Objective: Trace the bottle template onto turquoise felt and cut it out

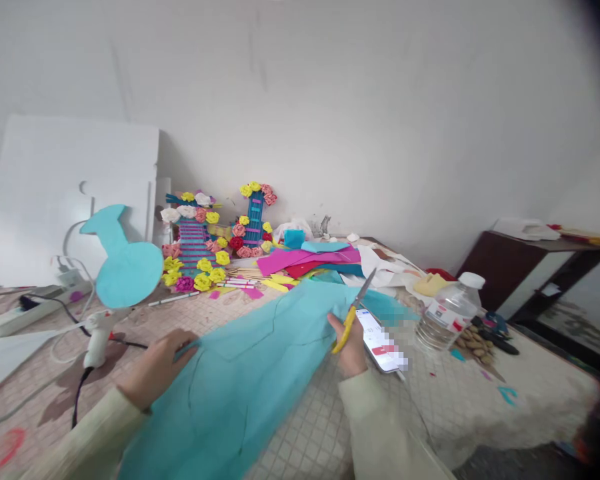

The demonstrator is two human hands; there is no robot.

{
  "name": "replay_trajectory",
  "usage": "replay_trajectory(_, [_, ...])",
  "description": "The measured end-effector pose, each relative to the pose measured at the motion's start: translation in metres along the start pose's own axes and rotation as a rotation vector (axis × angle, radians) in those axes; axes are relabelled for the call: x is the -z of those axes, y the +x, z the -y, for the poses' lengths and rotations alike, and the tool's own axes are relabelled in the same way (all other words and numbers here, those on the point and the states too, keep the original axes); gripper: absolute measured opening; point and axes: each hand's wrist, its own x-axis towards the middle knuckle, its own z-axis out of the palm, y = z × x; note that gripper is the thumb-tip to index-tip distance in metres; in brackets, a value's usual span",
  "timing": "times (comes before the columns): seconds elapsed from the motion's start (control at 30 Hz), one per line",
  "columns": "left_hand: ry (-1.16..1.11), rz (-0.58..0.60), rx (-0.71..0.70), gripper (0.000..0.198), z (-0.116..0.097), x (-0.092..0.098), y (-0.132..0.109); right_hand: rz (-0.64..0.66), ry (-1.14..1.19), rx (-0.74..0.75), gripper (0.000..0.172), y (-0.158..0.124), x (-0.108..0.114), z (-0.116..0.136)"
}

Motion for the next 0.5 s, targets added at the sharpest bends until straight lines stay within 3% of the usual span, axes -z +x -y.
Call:
replay_trajectory(0.1, [0.025, -0.094, 0.01, 0.023, -0.004, 0.009, 0.039, -0.104, 0.011, 0.034, 0.032, 0.013, 0.002, 0.004])
replay_trajectory(0.23, [0.052, -0.127, 0.08, 0.017, -0.001, 0.011, 0.1, -0.158, 0.037, 0.024, 0.029, 0.036, 0.002, 0.005])
replay_trajectory(0.37, [0.034, -0.077, 0.121, 0.021, 0.004, -0.002, 0.153, -0.182, 0.068, -0.044, 0.017, 0.059, 0.001, 0.001])
replay_trajectory(0.5, [-0.081, -0.04, 0.147, 0.024, 0.01, -0.026, 0.188, -0.14, 0.148, -0.149, 0.016, 0.064, -0.005, -0.006])
